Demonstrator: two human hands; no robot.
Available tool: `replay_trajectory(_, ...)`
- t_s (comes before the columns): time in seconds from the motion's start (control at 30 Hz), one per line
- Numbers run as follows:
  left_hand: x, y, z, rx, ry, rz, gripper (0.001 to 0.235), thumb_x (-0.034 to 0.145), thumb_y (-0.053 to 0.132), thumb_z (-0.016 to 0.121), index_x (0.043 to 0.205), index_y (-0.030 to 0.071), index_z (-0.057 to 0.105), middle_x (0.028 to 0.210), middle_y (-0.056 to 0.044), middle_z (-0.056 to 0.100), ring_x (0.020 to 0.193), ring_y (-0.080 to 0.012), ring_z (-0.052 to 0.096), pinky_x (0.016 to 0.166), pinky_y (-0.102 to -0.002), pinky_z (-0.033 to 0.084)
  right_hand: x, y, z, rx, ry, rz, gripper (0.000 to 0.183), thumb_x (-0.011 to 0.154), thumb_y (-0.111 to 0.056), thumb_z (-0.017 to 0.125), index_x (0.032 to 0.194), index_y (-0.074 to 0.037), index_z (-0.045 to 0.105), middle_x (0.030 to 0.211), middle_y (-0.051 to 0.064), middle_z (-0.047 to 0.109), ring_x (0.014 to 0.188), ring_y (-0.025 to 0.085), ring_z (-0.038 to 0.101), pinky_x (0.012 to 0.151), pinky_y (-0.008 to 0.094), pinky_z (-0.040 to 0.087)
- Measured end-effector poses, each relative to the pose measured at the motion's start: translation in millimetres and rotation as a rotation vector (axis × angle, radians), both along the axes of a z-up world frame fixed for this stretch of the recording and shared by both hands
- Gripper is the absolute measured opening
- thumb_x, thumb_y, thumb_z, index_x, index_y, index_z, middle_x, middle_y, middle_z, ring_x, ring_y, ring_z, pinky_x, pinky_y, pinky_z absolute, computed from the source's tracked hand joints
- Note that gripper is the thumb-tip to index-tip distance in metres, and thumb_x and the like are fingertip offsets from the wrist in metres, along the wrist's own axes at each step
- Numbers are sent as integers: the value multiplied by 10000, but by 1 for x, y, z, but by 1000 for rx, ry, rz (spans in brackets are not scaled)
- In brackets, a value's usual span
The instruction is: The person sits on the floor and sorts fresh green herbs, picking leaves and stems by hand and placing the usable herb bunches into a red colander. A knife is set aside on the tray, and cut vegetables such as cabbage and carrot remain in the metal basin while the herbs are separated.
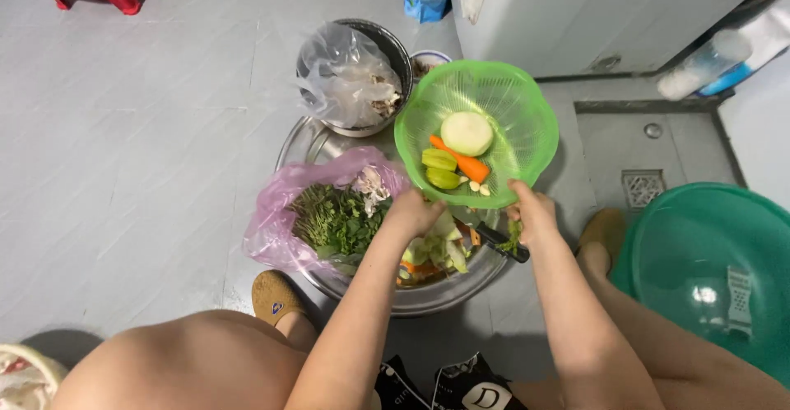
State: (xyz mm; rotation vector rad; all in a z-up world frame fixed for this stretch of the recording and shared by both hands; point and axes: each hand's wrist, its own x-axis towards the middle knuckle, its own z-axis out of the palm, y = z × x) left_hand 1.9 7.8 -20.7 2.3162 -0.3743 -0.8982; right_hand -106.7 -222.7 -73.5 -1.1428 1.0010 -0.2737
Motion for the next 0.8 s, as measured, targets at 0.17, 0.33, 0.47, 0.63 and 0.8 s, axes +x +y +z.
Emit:
replay_trajectory(0.17,0,2,16,-74,77,62,444,912,421,666,1080,12,709,737,-140,735,629,-265,748,732,-405,616,7,1,-16,-36,-23,-8,229,865,-161,719,1004,-3,629,797,64,631,480,101,433,451,295,329)
replay_trajectory(0.33,0,2,39,50,43,-37,472,946,453,635,1027,4,757,692,-122,731,622,-247,735,737,-395,597,-3,0,-17,-20,-54,-66,175,845,-89,705,974,10,640,792,72,631,467,111,439,440,306,351)
replay_trajectory(0.47,1,-22,51,84,-31,-118,492,937,476,646,1102,20,730,865,-164,750,837,-283,735,853,-423,569,-23,-21,10,11,-101,-131,169,871,-91,700,983,15,629,759,72,581,448,121,421,421,316,336)
replay_trajectory(0.63,-7,-52,44,6,-97,-137,531,887,451,674,1263,76,676,1220,-214,680,1154,-363,646,998,-458,503,-54,-56,51,21,-47,-205,189,871,-104,688,1033,-13,648,760,43,589,445,108,409,417,312,336)
replay_trajectory(0.8,-9,-66,30,32,-91,-229,585,895,443,669,1341,68,631,1271,-227,674,1218,-372,633,1062,-446,485,-69,-94,93,-104,293,-239,252,931,-256,715,1038,-54,608,768,36,570,535,117,484,488,342,410)
